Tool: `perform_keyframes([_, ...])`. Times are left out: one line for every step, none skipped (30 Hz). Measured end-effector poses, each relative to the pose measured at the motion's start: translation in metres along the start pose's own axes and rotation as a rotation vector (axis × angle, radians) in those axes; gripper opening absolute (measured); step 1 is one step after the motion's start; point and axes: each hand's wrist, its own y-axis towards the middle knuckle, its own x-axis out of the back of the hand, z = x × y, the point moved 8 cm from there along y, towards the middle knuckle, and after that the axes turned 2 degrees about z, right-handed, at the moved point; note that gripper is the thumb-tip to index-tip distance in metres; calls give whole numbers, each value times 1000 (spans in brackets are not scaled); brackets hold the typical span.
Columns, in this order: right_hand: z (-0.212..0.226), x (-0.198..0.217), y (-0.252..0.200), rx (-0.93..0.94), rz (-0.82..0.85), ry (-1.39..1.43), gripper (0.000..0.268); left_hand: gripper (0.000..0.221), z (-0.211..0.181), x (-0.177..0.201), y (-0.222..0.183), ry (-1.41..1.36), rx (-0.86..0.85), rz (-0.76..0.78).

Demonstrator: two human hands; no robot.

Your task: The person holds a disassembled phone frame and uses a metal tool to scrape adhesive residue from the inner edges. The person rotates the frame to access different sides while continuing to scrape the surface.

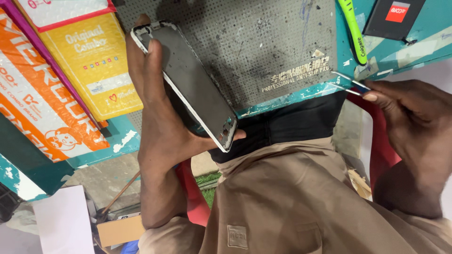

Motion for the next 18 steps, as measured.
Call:
perform_keyframes([-4, 0, -2, -6, -2, -7, 13, 148, 1, 0, -1, 5, 14, 4])
perform_keyframes([-8, 1, -4, 1, -11, -5, 13, 149, 1, -1, -1, 4, 15, 6])
perform_keyframes([-12, 2, -7, -8, -18, -3, 13, 149, 1, -1, -1, 2, 15, 7])
perform_keyframes([-15, 2, -8, -16, -23, 1, 14, 149, 1, -1, 0, -4, 6, 5])
perform_keyframes([-18, 3, -10, -40, -26, 4, 15, 148, 0, -1, 0, -3, 2, 4])
perform_keyframes([-16, 3, -12, -19, -35, -11, 16, 148, 0, -1, 0, -1, -2, 2])
perform_keyframes([-13, 4, -13, 3, -45, -25, 17, 148, 0, 0, 0, 7, -1, 2])
perform_keyframes([-5, 5, -14, 67, -62, -56, 19, 148, 0, 0, 0, 10, -1, 2])
perform_keyframes([2, 5, -14, 109, -61, -69, 21, 148, 0, -1, 0, 13, 0, 2])
perform_keyframes([10, 5, -13, 151, -60, -80, 22, 148, 0, -1, 0, 12, 1, 2])
perform_keyframes([17, 4, -11, 172, -43, -74, 23, 148, -1, 0, 0, 14, 2, 1])
perform_keyframes([23, 2, -9, 187, -29, -102, 26, 148, -1, 0, 0, 14, 2, 1])
perform_keyframes([30, 2, -6, 203, -16, -130, 29, 148, -1, 0, 0, 17, 1, 1])
perform_keyframes([36, 1, -3, 212, -7, -191, 34, 148, -1, 0, 0, 18, 1, 2])
perform_keyframes([41, 1, 0, 222, 3, -251, 39, 149, -1, -1, 0, 18, 0, 3])
perform_keyframes([48, 2, 2, 264, -7, -266, 37, 149, -1, -1, 0, 18, -2, 5])
perform_keyframes([55, 4, 4, 307, -18, -280, 36, 149, -1, -1, 0, 17, 1, 8])
perform_keyframes([61, 5, 6, 352, -27, -293, 35, 149, -1, -1, 0, 18, 5, 10])
